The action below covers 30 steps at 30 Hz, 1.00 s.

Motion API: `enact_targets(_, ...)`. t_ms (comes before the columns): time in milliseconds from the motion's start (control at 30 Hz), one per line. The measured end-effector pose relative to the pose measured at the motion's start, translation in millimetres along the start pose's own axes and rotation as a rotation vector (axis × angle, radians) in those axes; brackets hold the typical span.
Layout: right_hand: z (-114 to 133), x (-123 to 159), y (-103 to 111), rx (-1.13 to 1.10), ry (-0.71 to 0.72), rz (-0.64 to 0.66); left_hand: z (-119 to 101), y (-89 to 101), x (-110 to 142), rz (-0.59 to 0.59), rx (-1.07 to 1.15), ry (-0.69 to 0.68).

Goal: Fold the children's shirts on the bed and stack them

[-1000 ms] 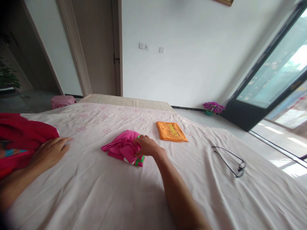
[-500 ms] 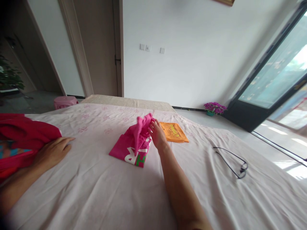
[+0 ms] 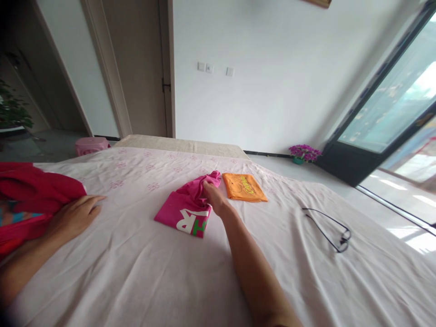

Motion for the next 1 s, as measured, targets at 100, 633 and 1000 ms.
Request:
enact_targets(100, 16, -2, 12, -0.37, 0.117, -0.102, -1, 0.9, 1, 0.0, -0.017, -0.01)
enact_targets(633, 23, 32, -35, 0.142, -0.03, 0.785, 4, -3.5, 0, -0.03, 0.007, -0.037)
enact_targets(1000, -2, 14, -16, 0.851, -0.046, 0.085, 4, -4.7, -2, -0.061, 0.009, -0.022)
Point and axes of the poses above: each hand's wrist, its own x-axis away from the middle knuckle, its own y-axis out of the back of the hand, z = x × y, the point moved 2 cm from there along -x, towards the middle knuckle, and after that the axes turned 4 degrees about x, right-handed, at the moved point
